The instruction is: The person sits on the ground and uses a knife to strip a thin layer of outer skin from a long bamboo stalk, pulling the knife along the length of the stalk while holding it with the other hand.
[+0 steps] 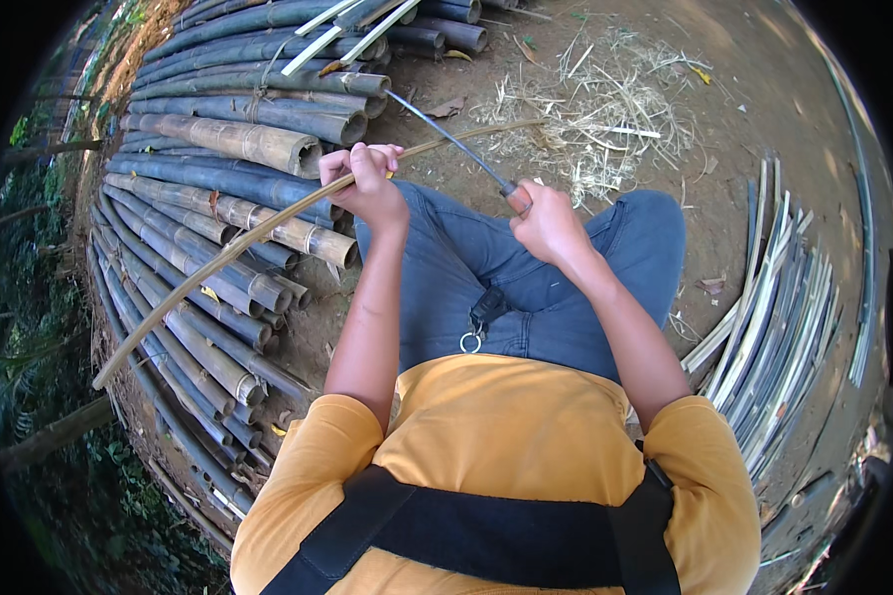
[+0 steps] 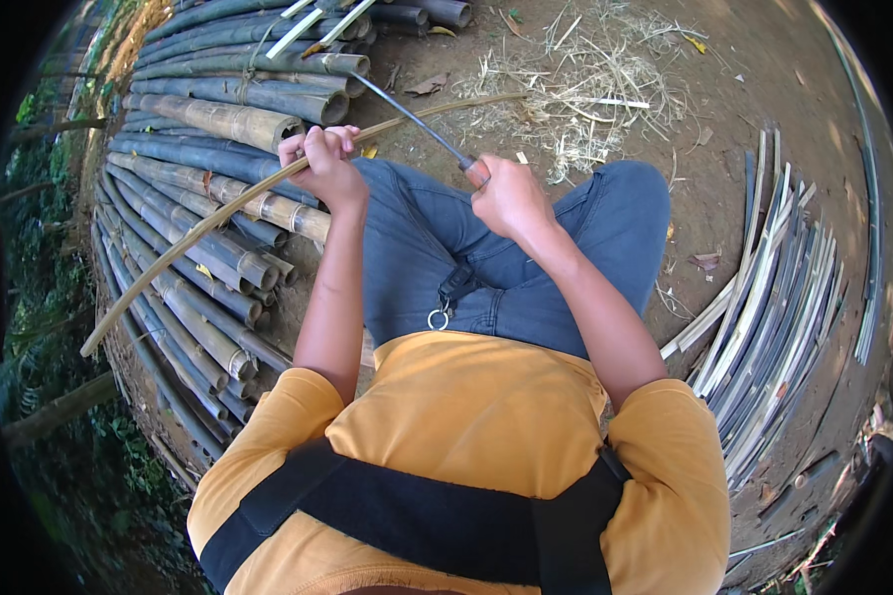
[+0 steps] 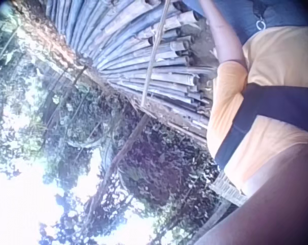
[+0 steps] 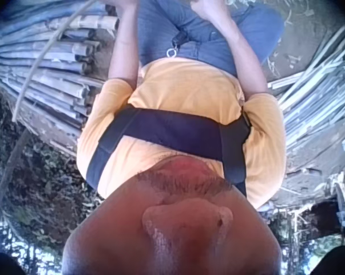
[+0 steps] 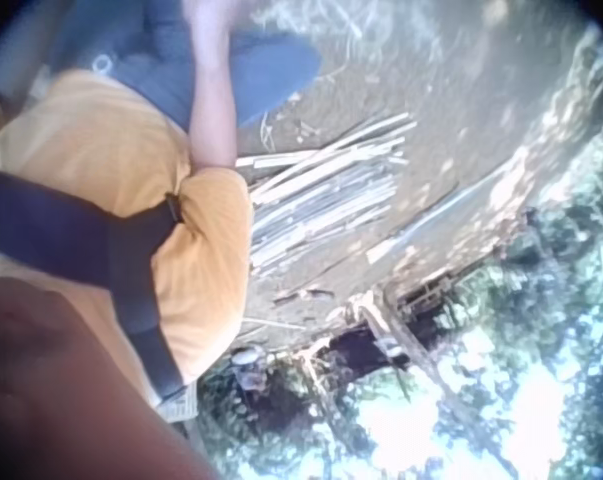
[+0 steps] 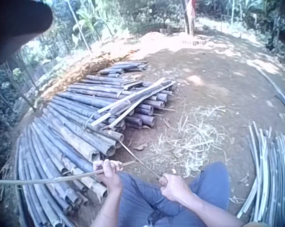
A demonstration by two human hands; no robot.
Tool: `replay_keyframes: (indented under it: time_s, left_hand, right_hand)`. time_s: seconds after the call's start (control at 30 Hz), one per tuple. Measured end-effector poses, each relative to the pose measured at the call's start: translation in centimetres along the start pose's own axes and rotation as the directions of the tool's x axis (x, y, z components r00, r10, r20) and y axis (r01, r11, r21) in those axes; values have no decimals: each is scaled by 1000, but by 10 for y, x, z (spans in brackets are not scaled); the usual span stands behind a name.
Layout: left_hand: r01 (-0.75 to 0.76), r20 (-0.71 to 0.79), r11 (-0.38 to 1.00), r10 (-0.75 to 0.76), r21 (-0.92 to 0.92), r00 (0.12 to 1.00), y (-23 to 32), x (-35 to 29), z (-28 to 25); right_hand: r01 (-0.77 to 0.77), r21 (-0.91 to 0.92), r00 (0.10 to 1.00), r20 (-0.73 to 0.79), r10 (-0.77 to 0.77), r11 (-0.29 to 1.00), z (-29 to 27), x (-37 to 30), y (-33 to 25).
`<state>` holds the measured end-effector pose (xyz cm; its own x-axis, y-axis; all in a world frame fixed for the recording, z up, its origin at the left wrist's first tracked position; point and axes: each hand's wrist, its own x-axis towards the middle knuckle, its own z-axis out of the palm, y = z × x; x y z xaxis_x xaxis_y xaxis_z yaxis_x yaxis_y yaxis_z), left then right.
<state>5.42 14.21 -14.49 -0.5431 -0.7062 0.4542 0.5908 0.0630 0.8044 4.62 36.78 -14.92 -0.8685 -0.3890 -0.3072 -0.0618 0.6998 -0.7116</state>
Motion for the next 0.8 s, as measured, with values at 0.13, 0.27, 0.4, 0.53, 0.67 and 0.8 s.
replay_keyframes:
  time_s: [0.13,0.27,0.4,0.53,0.67,0.8]
  left_hand:
    - [27,3,1000,-27,3,1000,2,-6,3]
    - [6,44,1000,-7,19,999,7,-12,10]
    - [-12,118,1000,9,28,993,13,-22,16]
    - [-24,215,1000,22,9,976,16,-33,24]
    - [-55,254,998,54,-4,966,14,-39,22]
    - [-24,270,999,30,-27,962,17,-40,27]
  right_hand:
    - [-69,-10,997,-27,69,998,-2,12,19]
    - [-62,-47,998,15,63,997,-9,9,13]
    - [-141,-76,988,-77,135,987,-2,15,40]
    - [-213,-57,975,-73,208,975,-14,23,65]
    - [-89,31,996,-7,89,996,-8,1,49]
    - [-154,44,983,-95,157,987,-1,21,67]
